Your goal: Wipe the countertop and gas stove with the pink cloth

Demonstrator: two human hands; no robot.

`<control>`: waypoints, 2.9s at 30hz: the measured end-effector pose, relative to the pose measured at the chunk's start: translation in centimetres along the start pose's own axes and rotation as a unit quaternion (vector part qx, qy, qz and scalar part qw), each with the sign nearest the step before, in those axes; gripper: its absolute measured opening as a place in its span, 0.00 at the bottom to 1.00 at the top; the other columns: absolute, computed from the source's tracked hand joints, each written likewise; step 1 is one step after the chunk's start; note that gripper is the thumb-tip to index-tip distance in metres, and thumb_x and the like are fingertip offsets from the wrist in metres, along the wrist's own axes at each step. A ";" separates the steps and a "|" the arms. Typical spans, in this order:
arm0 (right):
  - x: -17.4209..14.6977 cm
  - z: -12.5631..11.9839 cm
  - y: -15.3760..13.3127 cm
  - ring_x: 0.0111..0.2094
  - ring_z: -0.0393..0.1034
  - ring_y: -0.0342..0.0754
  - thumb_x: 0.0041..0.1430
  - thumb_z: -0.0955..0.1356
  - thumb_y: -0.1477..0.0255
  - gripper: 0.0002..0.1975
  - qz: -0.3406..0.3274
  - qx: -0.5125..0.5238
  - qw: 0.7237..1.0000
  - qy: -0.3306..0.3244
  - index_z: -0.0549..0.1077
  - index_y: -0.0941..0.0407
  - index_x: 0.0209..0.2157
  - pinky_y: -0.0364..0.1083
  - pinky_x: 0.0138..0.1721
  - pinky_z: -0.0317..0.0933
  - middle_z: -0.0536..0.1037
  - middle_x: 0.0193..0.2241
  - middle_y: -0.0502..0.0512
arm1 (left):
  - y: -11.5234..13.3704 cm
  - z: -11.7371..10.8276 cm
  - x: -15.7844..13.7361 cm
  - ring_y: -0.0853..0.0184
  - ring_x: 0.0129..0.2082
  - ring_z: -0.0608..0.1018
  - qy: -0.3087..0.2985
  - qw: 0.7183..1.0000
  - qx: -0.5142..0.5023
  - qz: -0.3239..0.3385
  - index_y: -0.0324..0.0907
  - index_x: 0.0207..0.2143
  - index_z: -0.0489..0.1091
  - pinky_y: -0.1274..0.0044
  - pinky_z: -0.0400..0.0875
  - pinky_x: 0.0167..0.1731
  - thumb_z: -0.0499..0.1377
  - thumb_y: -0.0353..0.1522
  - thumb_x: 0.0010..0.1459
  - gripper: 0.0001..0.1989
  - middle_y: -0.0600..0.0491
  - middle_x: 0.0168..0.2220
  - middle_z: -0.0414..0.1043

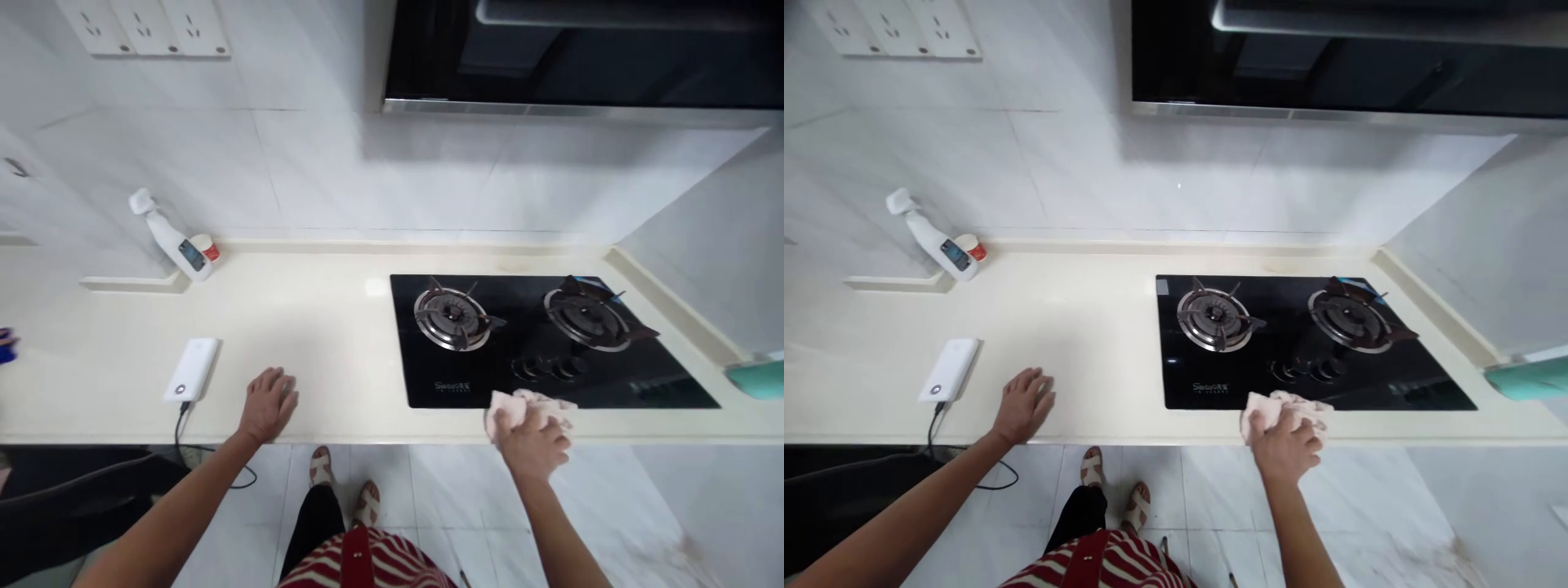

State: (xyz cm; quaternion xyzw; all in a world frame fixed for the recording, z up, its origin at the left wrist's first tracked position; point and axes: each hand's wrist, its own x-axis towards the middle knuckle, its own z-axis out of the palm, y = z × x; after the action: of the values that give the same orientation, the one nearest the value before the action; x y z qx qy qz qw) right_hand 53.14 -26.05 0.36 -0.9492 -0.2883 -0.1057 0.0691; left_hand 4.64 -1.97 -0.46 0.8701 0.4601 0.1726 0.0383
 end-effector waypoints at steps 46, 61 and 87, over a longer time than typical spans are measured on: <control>-23.4 -1.8 -34.2 0.61 0.57 0.60 0.68 0.65 0.71 0.26 -0.728 0.189 0.648 -0.121 0.60 0.41 0.64 0.62 0.57 0.57 0.59 0.65 0.61 | -7.5 -2.5 -5.4 0.58 0.53 0.73 0.168 0.958 -0.182 -0.146 0.41 0.41 0.74 0.61 0.68 0.57 0.51 0.40 0.67 0.15 0.44 0.48 0.73; -5.1 0.7 0.2 0.51 0.64 0.61 0.57 0.70 0.75 0.16 -0.475 0.085 0.876 0.015 0.78 0.50 0.48 0.57 0.48 0.61 0.70 0.52 0.65 | -7.9 -1.7 -4.7 0.53 0.53 0.73 0.143 0.986 -0.033 -0.083 0.39 0.41 0.74 0.58 0.69 0.56 0.52 0.40 0.64 0.16 0.40 0.49 0.72; 6.9 -2.9 0.7 0.60 0.60 0.65 0.53 0.66 0.49 0.33 -0.010 0.384 0.923 -0.005 0.72 0.56 0.54 0.64 0.59 0.57 0.68 0.58 0.68 | -8.3 -1.9 -3.6 0.47 0.49 0.76 0.138 0.989 0.013 -0.047 0.38 0.39 0.73 0.55 0.72 0.52 0.51 0.40 0.61 0.17 0.36 0.47 0.73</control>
State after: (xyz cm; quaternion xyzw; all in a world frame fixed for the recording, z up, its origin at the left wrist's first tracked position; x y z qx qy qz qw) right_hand 58.69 -23.47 4.80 -0.8475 -0.3169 0.0171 0.4254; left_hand -4.36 -0.31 -1.47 0.8155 0.5040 0.2830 -0.0288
